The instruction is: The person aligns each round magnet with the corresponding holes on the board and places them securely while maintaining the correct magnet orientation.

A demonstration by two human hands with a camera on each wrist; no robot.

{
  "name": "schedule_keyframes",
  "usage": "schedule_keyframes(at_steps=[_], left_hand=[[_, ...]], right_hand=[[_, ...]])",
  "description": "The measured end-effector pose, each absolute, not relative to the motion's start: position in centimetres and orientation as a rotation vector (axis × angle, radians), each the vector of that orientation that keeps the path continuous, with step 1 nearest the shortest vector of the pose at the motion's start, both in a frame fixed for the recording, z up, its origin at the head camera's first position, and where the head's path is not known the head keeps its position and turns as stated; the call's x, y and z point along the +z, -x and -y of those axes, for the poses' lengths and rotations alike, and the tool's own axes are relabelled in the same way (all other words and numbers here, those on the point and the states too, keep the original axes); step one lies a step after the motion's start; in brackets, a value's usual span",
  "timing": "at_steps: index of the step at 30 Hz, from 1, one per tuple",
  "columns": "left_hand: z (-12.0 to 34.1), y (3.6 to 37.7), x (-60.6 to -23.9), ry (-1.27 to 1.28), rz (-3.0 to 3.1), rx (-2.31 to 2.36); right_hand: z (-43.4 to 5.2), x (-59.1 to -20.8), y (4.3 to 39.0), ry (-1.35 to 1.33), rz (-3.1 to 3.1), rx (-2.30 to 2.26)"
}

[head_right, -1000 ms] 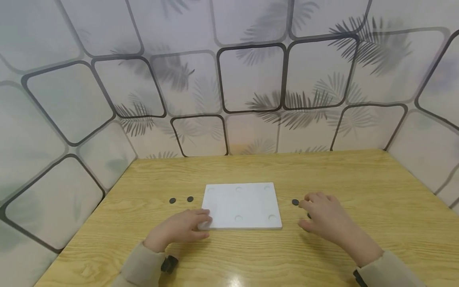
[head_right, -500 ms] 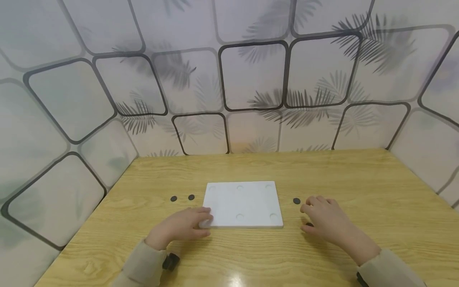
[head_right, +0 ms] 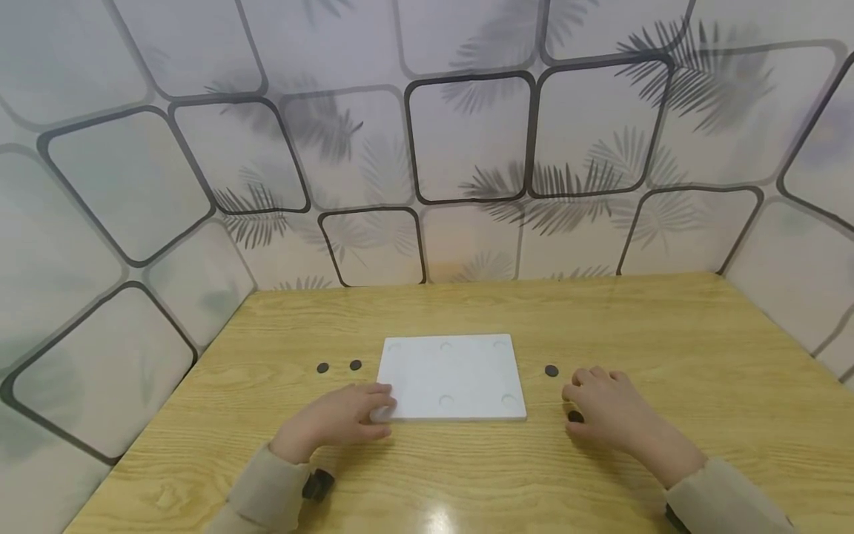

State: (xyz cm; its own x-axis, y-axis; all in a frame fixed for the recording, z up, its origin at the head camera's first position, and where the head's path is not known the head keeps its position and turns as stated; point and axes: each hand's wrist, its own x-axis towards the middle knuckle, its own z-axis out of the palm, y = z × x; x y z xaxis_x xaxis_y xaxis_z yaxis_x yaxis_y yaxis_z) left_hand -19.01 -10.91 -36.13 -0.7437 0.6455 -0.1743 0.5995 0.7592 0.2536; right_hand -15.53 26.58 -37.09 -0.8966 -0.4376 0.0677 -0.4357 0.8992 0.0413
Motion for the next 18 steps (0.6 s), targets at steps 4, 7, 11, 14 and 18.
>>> schedule_keyframes(at_steps=[4, 7, 11, 14, 18], left_hand=[[10.85, 18.93, -35.95, -0.979, -2.711, 0.252], [10.81, 18.86, -35.77, -0.976, -2.716, 0.246], [10.81, 18.83, -35.63, -0.977, -2.718, 0.239], [10.81, 18.83, -35.6, -0.979, -2.716, 0.237], [10.81, 18.83, -35.6, -0.975, -2.712, 0.241]], right_hand=[[-26.74, -37.04, 15.41, -0.701, 2.997, -0.03], [-26.81, -36.99, 15.37, -0.71, 2.994, -0.038], [-26.8, -36.95, 15.33, -0.719, 2.994, -0.048], [-26.77, -36.95, 15.34, -0.731, 2.981, -0.069], [-26.77, -36.96, 15.35, -0.747, 2.95, -0.097]])
